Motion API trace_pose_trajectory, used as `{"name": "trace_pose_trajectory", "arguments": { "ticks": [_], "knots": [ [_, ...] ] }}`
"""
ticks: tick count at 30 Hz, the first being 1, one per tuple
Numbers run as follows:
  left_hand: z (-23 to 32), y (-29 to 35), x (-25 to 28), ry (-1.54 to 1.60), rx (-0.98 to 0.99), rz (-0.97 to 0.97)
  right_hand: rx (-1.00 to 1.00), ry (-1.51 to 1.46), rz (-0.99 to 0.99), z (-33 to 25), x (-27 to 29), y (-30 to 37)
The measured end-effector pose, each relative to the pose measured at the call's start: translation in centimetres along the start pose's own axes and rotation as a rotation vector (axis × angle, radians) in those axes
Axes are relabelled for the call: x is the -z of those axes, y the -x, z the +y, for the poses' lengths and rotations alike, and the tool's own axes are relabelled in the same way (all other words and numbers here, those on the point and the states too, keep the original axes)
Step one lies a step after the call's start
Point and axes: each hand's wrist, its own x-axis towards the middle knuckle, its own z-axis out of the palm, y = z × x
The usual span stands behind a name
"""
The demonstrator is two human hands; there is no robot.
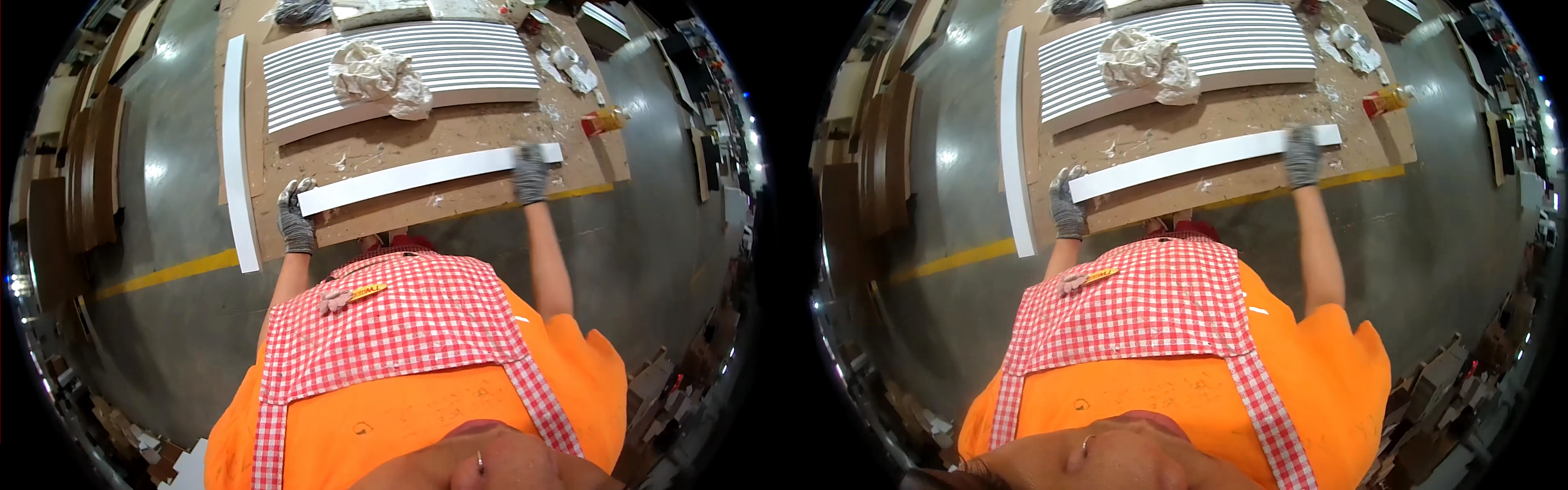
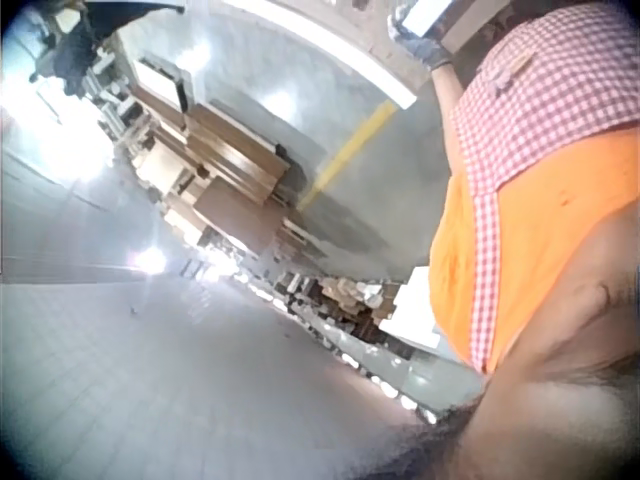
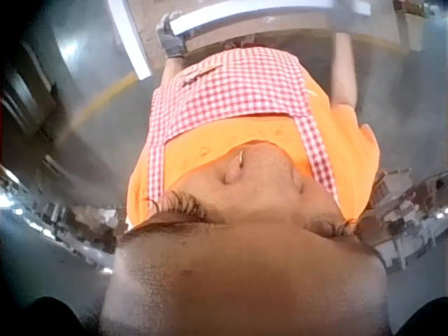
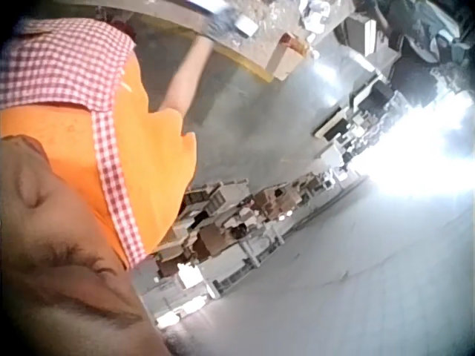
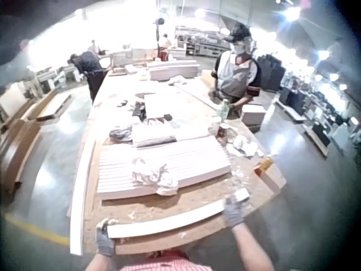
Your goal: The person wipes a long white panel with a cloth, then uses a utility knife to scrape the surface. They continue to wipe the panel with the cloth, handling it with gloved hands. The person also handles a corrugated panel on the table.
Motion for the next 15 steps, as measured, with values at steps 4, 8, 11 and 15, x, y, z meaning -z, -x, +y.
{"name": "trace_pose_trajectory", "arguments": {
  "ticks": [4,8,11,15],
  "knots": [
    [0.3,0.6,-0.6,-0.016,0.007,0.053,0.386,-0.012,-0.039,-17.1,-0.6,5.7],
    [0.4,0.5,-0.2,-0.032,-0.024,0.043,0.111,-0.060,-0.080,-14.3,-1.9,5.3],
    [0.4,0.6,-0.3,0.015,-0.021,0.069,-0.168,-0.184,0.291,0.1,-1.4,0.3],
    [0.0,0.3,-0.8,-0.032,-0.011,0.056,-0.492,0.020,0.193,12.5,4.1,-3.8]
  ]
}}
